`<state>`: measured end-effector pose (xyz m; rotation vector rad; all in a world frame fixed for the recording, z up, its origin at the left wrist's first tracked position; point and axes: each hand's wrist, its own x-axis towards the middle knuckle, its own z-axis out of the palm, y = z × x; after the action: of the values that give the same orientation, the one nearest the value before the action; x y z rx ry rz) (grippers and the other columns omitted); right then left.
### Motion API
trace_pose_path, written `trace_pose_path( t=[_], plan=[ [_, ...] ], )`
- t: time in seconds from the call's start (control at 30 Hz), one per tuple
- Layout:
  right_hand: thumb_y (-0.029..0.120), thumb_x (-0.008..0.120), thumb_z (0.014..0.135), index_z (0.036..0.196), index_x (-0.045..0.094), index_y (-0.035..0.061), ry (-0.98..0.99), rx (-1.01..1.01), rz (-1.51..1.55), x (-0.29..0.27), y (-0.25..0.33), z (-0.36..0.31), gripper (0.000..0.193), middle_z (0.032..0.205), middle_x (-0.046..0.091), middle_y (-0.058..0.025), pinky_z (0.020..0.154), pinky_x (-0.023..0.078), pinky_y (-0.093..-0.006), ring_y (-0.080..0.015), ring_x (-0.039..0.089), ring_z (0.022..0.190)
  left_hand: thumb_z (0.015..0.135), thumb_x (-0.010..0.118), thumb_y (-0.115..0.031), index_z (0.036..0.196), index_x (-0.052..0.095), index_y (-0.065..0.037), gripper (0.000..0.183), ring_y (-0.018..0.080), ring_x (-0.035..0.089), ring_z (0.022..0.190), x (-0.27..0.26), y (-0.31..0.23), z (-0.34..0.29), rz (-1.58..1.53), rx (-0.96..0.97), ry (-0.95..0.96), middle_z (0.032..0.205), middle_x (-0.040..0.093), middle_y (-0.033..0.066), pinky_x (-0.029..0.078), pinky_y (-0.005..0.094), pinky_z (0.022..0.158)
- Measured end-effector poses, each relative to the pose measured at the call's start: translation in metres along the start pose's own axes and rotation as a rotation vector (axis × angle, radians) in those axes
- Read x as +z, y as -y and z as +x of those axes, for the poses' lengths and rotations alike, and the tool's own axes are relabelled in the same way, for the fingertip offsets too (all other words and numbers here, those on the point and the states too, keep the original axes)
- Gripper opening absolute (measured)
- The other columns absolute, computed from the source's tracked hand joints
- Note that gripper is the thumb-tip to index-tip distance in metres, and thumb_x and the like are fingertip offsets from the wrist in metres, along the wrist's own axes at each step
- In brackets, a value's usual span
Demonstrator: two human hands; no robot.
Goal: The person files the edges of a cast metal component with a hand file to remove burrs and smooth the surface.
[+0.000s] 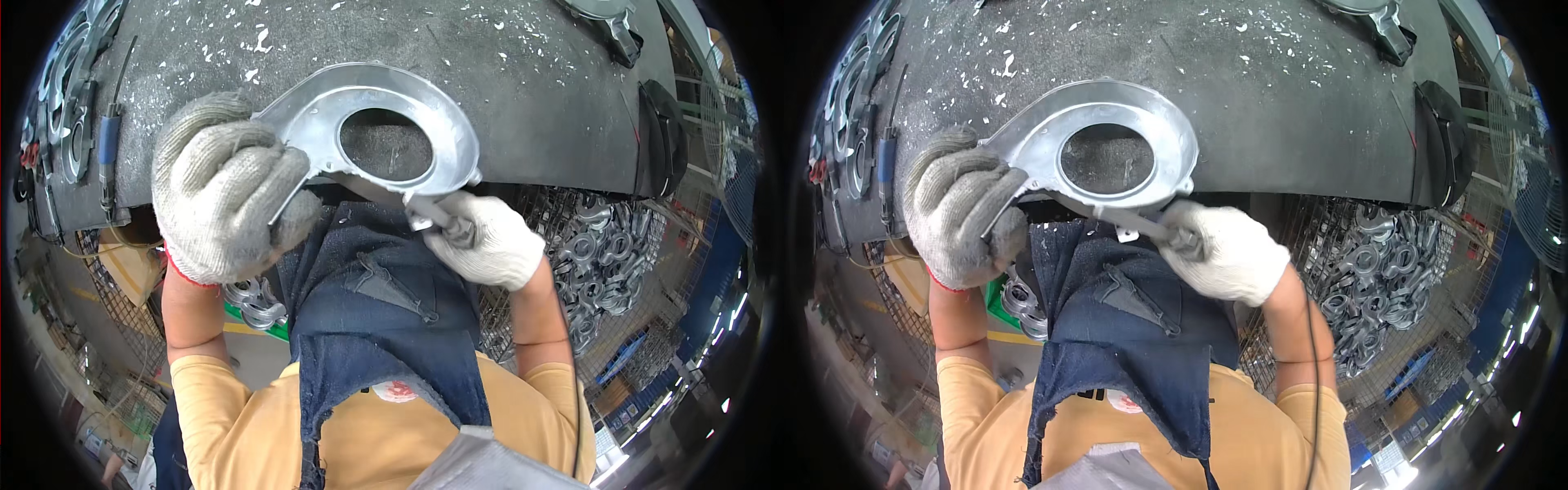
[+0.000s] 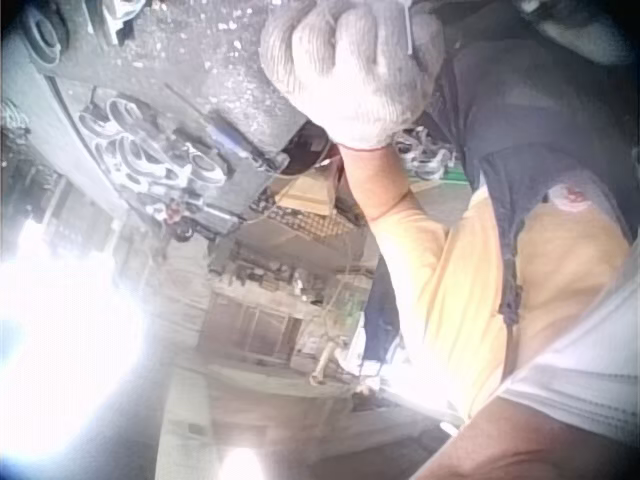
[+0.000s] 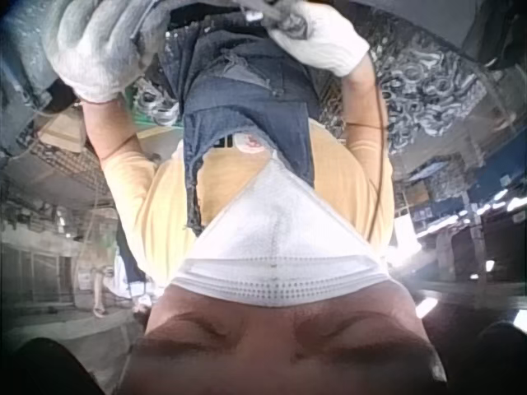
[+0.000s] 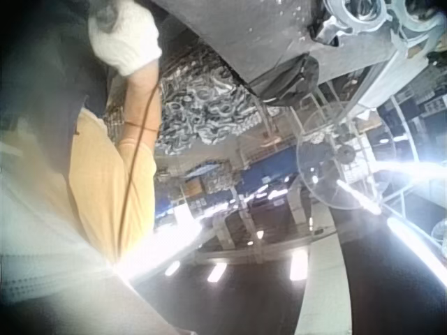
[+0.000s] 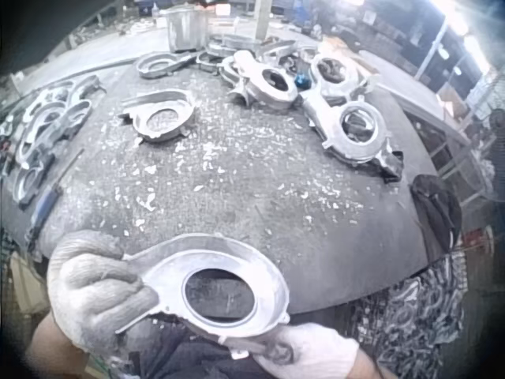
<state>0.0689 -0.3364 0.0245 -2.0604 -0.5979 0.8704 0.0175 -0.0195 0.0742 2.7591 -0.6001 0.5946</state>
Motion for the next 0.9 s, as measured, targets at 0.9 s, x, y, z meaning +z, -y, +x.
trace_pose_path(
  t=[0.9],
  plan=[
    [0.029,0.077,0.092,0.117,0.075,0.0153,0.833,0.22,-0.659,-0.072,0.032,-0.006,0.029,0.094,0.078,-0.0148,0.08,0.06,-0.0501,-0.0395,0.077,0.092,0.049,0.08,-0.031,0.084,0.077,-0.005,0.043,0.0313,0.071,0.094,-0.025,-0.009,0.058,0.025,0.287,0.161,0.085,0.069,0.0059,0.062,0.0511,0.088]
  ],
)
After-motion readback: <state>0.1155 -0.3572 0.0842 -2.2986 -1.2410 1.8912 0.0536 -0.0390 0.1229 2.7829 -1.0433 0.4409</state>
